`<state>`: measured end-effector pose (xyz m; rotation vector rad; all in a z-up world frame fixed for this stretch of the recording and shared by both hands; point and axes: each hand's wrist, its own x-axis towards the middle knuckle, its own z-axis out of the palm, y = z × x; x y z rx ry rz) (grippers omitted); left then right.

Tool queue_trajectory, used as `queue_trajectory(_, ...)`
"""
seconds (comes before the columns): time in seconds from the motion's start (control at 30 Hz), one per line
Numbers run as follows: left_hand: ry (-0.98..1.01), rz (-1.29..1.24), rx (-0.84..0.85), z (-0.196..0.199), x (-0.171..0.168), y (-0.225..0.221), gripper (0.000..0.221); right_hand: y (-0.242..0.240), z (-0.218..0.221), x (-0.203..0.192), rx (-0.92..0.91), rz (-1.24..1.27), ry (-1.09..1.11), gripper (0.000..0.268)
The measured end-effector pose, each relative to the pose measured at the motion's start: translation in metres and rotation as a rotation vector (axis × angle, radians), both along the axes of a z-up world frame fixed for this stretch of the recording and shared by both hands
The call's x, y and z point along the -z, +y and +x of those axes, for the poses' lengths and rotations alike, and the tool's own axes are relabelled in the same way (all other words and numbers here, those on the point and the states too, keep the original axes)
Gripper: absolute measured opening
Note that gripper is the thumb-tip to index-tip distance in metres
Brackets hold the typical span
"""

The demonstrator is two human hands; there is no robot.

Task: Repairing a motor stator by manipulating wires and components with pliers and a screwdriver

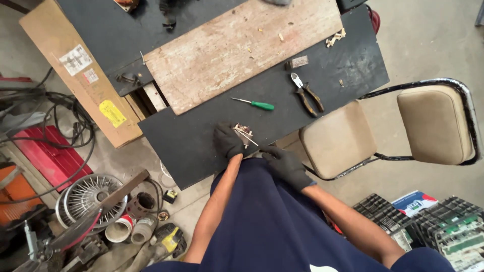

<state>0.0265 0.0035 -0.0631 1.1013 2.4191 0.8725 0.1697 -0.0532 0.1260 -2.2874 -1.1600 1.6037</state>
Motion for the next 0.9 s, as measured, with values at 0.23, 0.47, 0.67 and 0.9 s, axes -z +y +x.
queue_trajectory(0.23,0.044,-0.061,-0.124,0.004,0.011,0.001,0.041,-0.029,0.01,0.037,-0.389,0.177,-0.204,0.05)
queue_trajectory(0.47,0.103,-0.06,0.067,-0.007,0.032,-0.004,0.034,0.017,0.023,0.05,-0.251,0.413,-0.314,0.034)
queue_trajectory(0.67,0.058,-0.083,0.182,-0.016,0.01,-0.008,0.04,0.05,0.067,0.042,-0.2,0.044,-0.144,0.042)
queue_trajectory(0.9,0.189,-0.372,0.386,0.002,-0.057,-0.003,0.043,0.096,0.091,0.05,-0.357,0.037,-0.059,0.044)
